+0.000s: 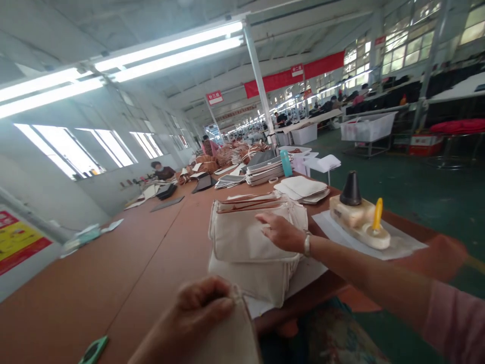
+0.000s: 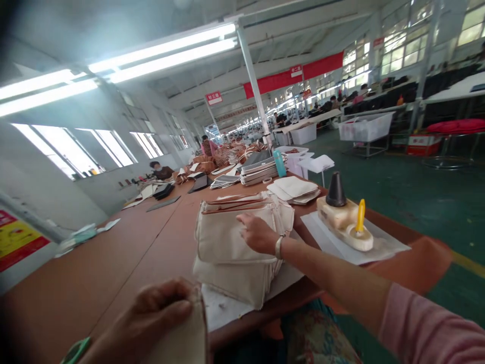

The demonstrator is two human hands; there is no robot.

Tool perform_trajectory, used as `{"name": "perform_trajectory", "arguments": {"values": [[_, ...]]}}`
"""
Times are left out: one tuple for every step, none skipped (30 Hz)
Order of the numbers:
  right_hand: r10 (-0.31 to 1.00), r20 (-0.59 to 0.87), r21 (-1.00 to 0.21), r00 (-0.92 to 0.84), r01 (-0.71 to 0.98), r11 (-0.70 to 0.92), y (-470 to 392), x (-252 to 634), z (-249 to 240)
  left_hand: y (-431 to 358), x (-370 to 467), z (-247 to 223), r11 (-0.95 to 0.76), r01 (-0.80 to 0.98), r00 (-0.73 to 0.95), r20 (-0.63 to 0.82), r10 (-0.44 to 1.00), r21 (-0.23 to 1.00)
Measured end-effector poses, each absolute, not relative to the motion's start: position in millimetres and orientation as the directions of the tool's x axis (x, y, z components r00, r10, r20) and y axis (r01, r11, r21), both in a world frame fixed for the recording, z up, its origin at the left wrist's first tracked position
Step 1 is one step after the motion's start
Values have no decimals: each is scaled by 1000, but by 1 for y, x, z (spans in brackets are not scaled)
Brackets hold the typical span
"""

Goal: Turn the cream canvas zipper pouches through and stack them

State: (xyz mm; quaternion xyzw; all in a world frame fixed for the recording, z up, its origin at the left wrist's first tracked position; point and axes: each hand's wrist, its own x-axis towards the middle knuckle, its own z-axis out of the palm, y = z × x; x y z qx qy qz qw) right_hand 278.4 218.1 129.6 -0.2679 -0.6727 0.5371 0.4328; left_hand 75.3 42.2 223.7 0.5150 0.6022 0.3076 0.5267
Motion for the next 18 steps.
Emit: {"name": "perform_trajectory", "arguments": {"values": [[789,301,-953,-536,-138,270,197,282,134,36,86,217,255,323,215,-333,918,912],[739,297,-955,-605,-173,242,175,286,136,32,96,211,219,328,310,-324,894,919],[675,280,-960,-682,-213,183,153,291,137,29,105,206,183,322,377,-303,875,929],[612,251,-962,-750,-261,74,133,297,137,26,112,202,158,301,412,-277,868,941],[584,217,-959,-782,-283,-24,114,303,135,23,117,199,146,272,422,-255,870,951],[576,191,-951,-795,-295,-93,99,309,131,21,121,196,147,251,420,-245,874,957],[586,174,-949,-792,-294,-116,86,315,127,19,124,193,156,239,410,-245,879,958],[609,170,-955,-775,-283,-92,77,320,122,17,126,191,167,237,402,-254,880,957],[626,180,-963,-758,-266,-45,71,324,117,16,128,189,177,249,400,-268,876,952],[636,197,-969,-746,-247,12,66,327,112,16,129,187,187,267,399,-286,871,945],[645,210,-972,-735,-228,57,63,330,107,16,130,185,196,287,395,-302,868,938],[654,218,-973,-724,-216,86,61,332,103,17,131,183,207,301,393,-318,863,931],[666,225,-973,-711,-205,111,59,334,100,19,133,181,217,309,394,-332,857,926],[680,229,-973,-697,-188,135,58,335,97,20,134,179,227,313,394,-344,852,922],[697,237,-971,-677,-167,168,56,336,95,22,135,178,237,313,392,-352,850,920],[712,249,-968,-657,-142,207,54,337,94,24,137,176,244,308,389,-355,850,920],[720,261,-962,-643,-114,247,53,338,94,25,138,174,253,297,383,-358,852,921],[727,273,-955,-630,-86,284,51,339,94,25,139,172,269,279,380,-363,850,922]]}}
